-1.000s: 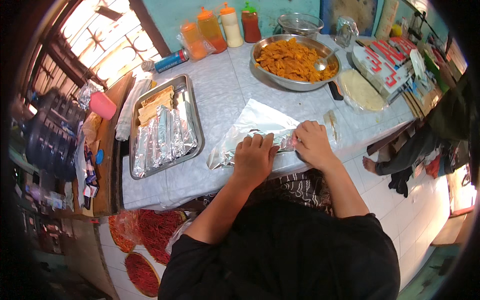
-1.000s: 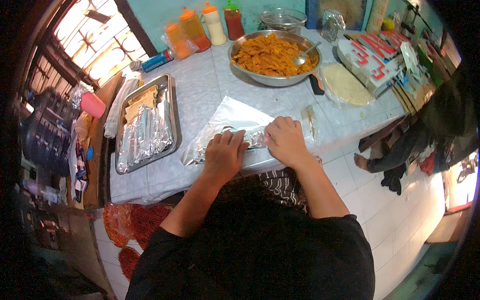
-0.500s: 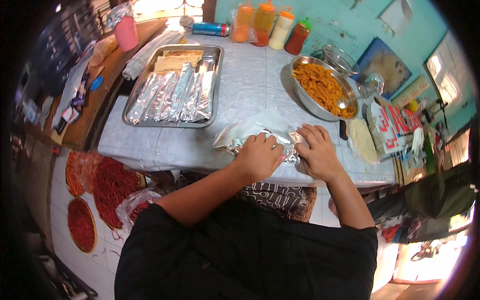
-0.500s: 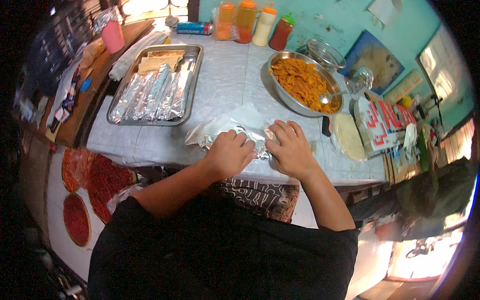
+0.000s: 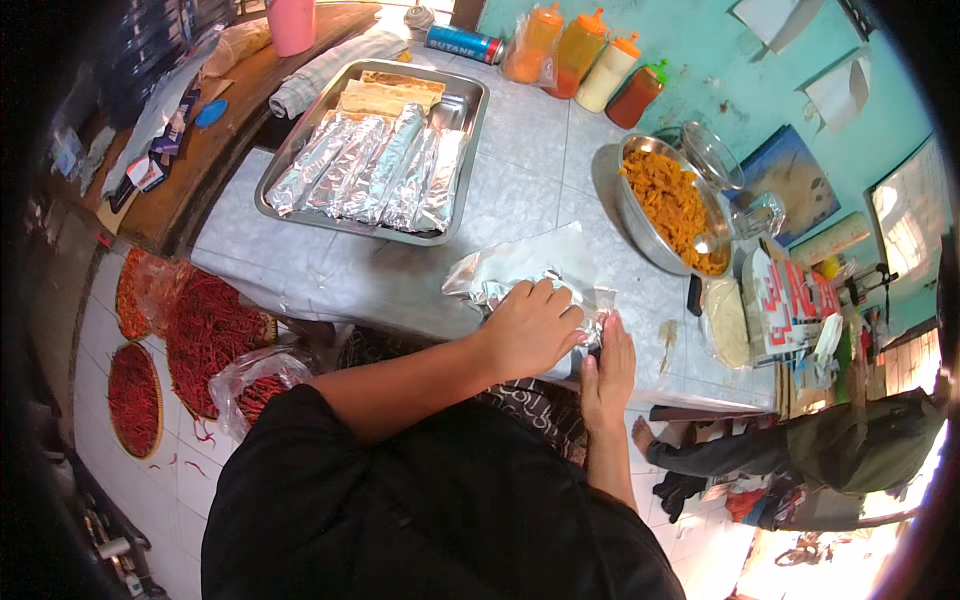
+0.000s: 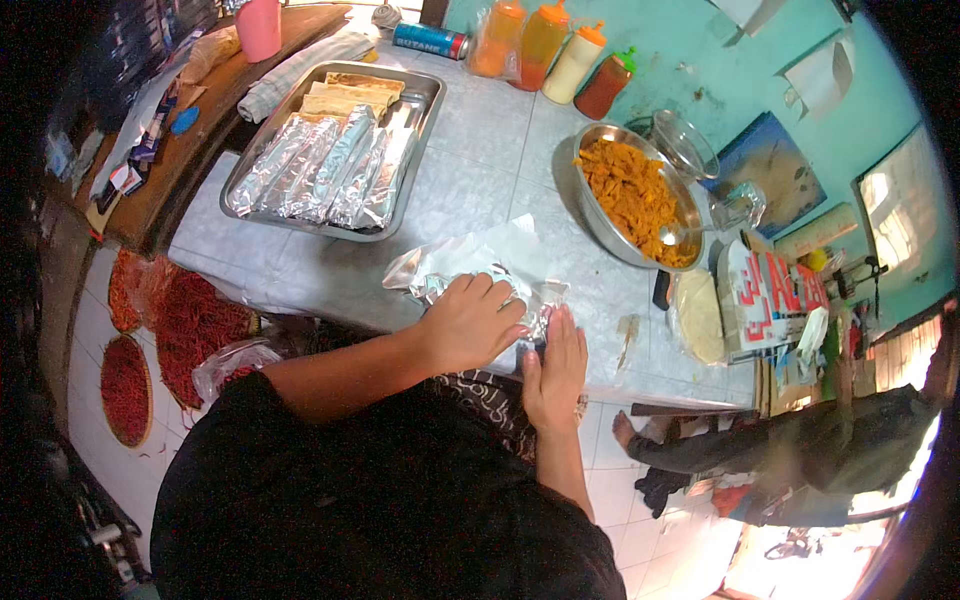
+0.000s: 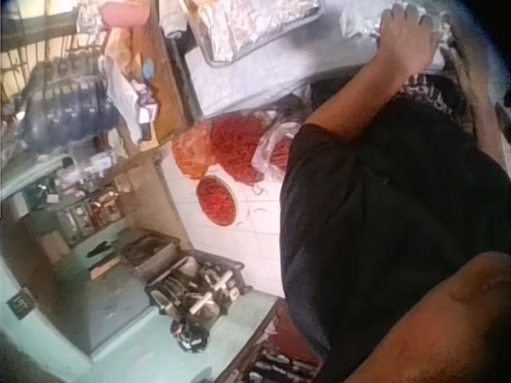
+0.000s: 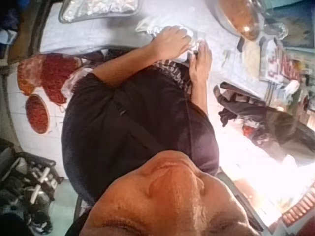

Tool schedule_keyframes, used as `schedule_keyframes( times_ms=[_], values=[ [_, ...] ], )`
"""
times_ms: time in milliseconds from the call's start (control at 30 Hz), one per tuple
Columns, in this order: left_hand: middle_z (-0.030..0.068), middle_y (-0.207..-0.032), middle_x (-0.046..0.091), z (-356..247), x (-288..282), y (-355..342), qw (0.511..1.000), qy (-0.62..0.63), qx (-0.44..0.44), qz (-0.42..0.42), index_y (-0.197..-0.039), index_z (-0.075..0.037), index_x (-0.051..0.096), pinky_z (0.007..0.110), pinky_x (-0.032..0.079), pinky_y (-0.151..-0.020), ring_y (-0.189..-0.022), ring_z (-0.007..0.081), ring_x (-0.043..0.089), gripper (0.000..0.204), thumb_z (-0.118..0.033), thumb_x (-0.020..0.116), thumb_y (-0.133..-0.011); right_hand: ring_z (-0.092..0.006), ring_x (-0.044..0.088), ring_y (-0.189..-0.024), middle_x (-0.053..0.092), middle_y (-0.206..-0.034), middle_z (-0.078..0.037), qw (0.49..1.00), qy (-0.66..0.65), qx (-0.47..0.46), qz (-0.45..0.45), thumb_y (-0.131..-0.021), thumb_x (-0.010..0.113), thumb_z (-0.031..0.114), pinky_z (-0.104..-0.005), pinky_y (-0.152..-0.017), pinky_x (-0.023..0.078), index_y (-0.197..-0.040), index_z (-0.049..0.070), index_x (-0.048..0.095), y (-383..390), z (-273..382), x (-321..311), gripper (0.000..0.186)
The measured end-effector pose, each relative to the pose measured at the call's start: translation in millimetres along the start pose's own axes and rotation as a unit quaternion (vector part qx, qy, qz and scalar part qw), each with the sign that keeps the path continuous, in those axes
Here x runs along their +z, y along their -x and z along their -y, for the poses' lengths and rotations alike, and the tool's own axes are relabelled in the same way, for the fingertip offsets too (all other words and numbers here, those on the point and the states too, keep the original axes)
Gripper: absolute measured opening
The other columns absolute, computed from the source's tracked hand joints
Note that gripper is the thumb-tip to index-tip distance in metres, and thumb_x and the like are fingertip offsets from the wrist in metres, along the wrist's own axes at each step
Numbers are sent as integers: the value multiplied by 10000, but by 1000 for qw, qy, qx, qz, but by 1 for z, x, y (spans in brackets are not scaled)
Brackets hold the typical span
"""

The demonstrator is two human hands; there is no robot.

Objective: The person wraps several kebab-like food items in aluminum foil, placing them onto a metal tray one by one.

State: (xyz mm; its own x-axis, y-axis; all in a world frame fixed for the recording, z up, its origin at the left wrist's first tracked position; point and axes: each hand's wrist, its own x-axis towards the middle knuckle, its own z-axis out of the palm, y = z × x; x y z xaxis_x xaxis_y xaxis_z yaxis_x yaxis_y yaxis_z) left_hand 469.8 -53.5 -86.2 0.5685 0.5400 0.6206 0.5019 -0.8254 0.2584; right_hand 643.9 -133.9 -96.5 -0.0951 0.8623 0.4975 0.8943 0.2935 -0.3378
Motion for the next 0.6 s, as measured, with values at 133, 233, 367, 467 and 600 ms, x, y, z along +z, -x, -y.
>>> schedule_keyframes(
  times_ms=[133, 233, 367, 467, 600],
  values=[
    [86, -853, 542, 2, -3, 0, 1000, 4, 6, 3, -900, -93, 603, 397, 401, -718, -829, 270, 515, 209, -293, 619, -843, -420, 426, -1270, 462, -1358, -255, 999, -23, -33, 33, -862, 565, 210, -476, -1060, 333, -1327, -21, 458, -19, 2, -6, 531],
    [104, -858, 544, 1, -3, 0, 1000, 15, -5, 11, -947, -56, 590, 403, 407, -723, -832, 280, 518, 226, -257, 607, -844, -401, 493, -1188, 527, -1269, -238, 996, 12, -70, 61, -842, 579, 220, -446, -1004, 390, -1226, -26, 544, -30, -5, -10, 458],
    [138, -888, 565, 4, 3, -1, 998, 51, -40, -4, -1074, 14, 560, 421, 421, -753, -850, 311, 536, 325, -211, 584, -841, -368, 536, -947, 574, -1021, -185, 994, 42, -95, 45, -823, 613, 221, -438, -816, 424, -984, 17, 603, -51, 2, -4, 260],
    [160, -932, 587, 1, -2, 7, 997, 49, -59, -18, -1125, 26, 551, 443, 427, -805, -908, 335, 557, 374, -187, 598, -822, -343, 509, -836, 549, -885, -150, 994, 40, -94, 24, -826, 607, 231, -436, -741, 412, -840, 43, 578, -54, 4, 6, 191],
    [165, -940, 603, -23, -47, 49, 989, 92, 61, -98, -1132, 17, 550, 466, 432, -842, -926, 341, 570, 383, -210, 609, -829, -334, 489, -790, 522, -812, -133, 995, 72, -69, 12, -836, 594, 240, -438, -708, 402, -782, 53, 545, -46, 20, 14, 200]
  ],
)
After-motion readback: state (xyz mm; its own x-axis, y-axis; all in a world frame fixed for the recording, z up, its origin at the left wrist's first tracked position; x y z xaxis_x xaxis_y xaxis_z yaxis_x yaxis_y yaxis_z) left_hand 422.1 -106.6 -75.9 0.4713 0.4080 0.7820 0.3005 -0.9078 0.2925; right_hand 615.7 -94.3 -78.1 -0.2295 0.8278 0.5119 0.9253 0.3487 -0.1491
